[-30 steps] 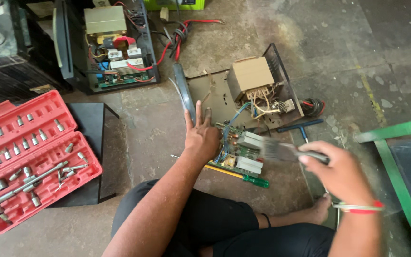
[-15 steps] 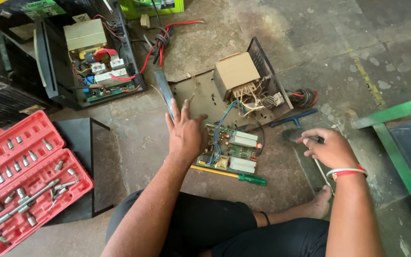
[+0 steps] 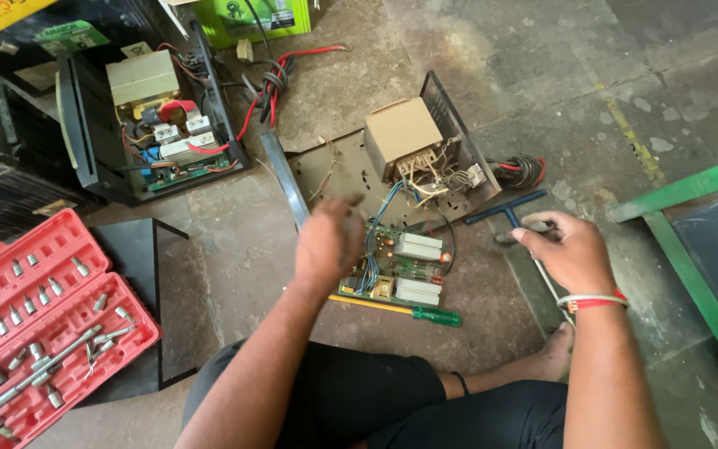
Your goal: The person cleans a circuit board with a brush, removes components with pliers, and uses a screwdriver to loosen screws inside a metal housing.
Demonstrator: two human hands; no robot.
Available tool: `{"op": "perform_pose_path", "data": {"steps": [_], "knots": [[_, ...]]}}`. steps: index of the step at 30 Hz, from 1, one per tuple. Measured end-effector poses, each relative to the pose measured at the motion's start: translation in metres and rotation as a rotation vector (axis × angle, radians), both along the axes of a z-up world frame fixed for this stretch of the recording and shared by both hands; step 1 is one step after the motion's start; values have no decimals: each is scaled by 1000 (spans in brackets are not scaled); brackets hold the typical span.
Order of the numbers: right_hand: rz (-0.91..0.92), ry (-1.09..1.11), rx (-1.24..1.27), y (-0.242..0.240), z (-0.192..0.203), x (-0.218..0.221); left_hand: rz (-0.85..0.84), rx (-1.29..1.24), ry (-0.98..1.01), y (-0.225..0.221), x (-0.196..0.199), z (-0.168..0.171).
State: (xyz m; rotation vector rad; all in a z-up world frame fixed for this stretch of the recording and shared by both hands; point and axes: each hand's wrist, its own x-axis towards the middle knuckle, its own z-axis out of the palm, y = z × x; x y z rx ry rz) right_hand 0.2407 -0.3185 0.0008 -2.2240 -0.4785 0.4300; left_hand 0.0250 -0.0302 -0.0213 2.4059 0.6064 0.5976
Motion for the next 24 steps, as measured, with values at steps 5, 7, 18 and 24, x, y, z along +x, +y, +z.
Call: {"op": "perform_pose_path", "data": {"steps": [5, 7, 18, 24], "knots": [[14, 24, -48, 2, 0, -2, -125, -128, 574, -37, 4, -21], [4, 14, -80, 3, 1, -1, -101, -154, 535, -44, 0, -30], [41, -36, -171, 2, 10, 2, -5, -360, 623, -44, 2, -49], [47, -128, -265, -1, 7, 6, -69, -160, 431, -45, 2, -44]]}}
